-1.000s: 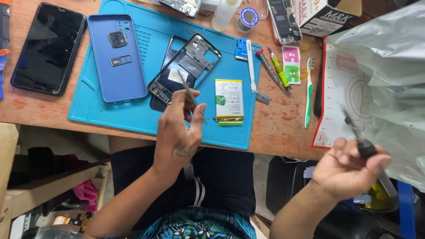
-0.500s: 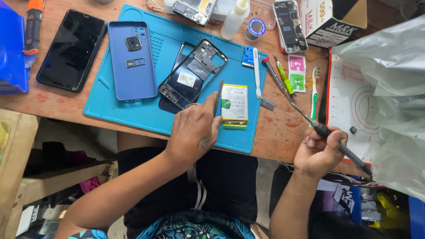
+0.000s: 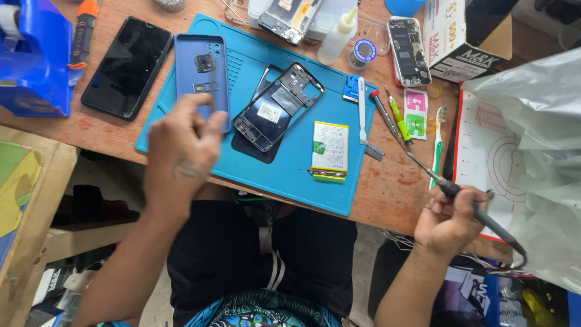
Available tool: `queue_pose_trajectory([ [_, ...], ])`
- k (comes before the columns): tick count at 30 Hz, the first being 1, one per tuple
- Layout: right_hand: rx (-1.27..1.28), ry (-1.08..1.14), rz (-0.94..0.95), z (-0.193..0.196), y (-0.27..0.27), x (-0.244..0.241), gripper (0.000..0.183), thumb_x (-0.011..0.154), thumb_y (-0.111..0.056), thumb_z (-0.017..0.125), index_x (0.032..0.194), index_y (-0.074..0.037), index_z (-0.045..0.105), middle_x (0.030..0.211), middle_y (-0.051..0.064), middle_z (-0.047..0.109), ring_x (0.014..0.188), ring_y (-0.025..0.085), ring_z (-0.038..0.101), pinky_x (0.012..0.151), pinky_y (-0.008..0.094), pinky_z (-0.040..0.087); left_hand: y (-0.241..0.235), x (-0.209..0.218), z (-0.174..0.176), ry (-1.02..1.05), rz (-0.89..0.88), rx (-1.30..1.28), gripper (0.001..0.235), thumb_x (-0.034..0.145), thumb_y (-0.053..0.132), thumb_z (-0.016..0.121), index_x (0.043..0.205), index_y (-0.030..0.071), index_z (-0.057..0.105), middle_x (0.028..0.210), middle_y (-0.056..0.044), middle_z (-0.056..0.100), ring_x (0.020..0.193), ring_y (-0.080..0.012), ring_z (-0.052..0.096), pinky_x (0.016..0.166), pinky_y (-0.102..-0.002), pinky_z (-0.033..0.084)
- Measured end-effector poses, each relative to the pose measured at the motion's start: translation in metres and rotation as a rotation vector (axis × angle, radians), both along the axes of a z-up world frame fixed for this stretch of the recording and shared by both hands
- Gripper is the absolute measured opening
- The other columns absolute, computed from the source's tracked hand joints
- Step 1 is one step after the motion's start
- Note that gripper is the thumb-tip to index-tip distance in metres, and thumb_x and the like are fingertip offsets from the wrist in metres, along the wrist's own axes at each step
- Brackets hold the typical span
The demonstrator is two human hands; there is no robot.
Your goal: The person solders a connector onto a smartphone battery using a soldering iron and solder wire. They hold the battery steady with one hand while applying heat and solder with the other, working on the connector terminals.
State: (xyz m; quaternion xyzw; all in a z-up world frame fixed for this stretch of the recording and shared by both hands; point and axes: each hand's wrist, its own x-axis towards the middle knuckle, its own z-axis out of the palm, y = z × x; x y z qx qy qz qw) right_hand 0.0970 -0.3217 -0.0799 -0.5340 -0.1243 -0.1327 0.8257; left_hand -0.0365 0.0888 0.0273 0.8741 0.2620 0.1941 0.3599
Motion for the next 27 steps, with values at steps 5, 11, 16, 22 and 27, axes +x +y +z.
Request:
queue_pose_trajectory([
  [5,0.125,0.033,-0.027,0.007,-0.007,0.008,0.024,0.105,-0.021,0.071,0.100,-0.007,0.052,0.072,0.009,0.052,0.058,0.017,0.045,0.059,0.029,0.036,0.033,-0.025,-0.014,-0.051,0.171,0.052,0.037,0.094,0.017,0.077,0.122,-0.004,0.064,0.071,-0.011,0.068,0.064,-0.0238,0.068,0.065,-0.038,0.051],
  [11,0.096,0.030,-0.086,0.003,0.003,0.016,0.023,0.106,-0.018,0.067,0.097,-0.007,0.049,0.069,0.007,0.049,0.058,0.015,0.043,0.057,0.027,0.034,0.035,-0.027,-0.030,0.023,0.143,0.066,0.037,0.091,0.015,0.081,0.119,-0.003,0.065,0.071,-0.011,0.067,0.065,-0.0243,0.066,0.065,-0.040,0.050],
  [16,0.020,0.038,-0.132,0.000,0.004,0.006,0.017,0.104,-0.018,0.064,0.100,-0.007,0.051,0.073,0.009,0.053,0.060,0.016,0.043,0.063,0.029,0.040,0.035,-0.025,-0.031,0.024,0.138,0.076,0.031,0.098,0.017,0.080,0.117,-0.004,0.066,0.068,-0.010,0.066,0.065,-0.0214,0.066,0.069,-0.037,0.050],
  [22,0.083,-0.009,-0.122,0.004,0.003,0.005,0.021,0.103,-0.019,0.065,0.096,-0.007,0.049,0.068,0.007,0.049,0.055,0.014,0.042,0.058,0.028,0.037,0.024,-0.026,-0.027,-0.228,0.175,0.037,0.019,0.105,0.009,0.072,0.116,-0.004,0.064,0.076,-0.004,0.065,0.074,-0.0120,0.064,0.071,-0.027,0.051],
  [27,0.092,0.009,-0.134,0.003,0.009,0.004,0.019,0.101,-0.019,0.063,0.097,-0.006,0.050,0.070,0.008,0.050,0.059,0.015,0.042,0.066,0.032,0.039,-0.007,-0.006,-0.021,-0.340,0.070,0.054,0.016,0.111,0.012,0.073,0.104,-0.001,0.065,0.075,-0.004,0.063,0.070,-0.0110,0.059,0.067,-0.028,0.047],
])
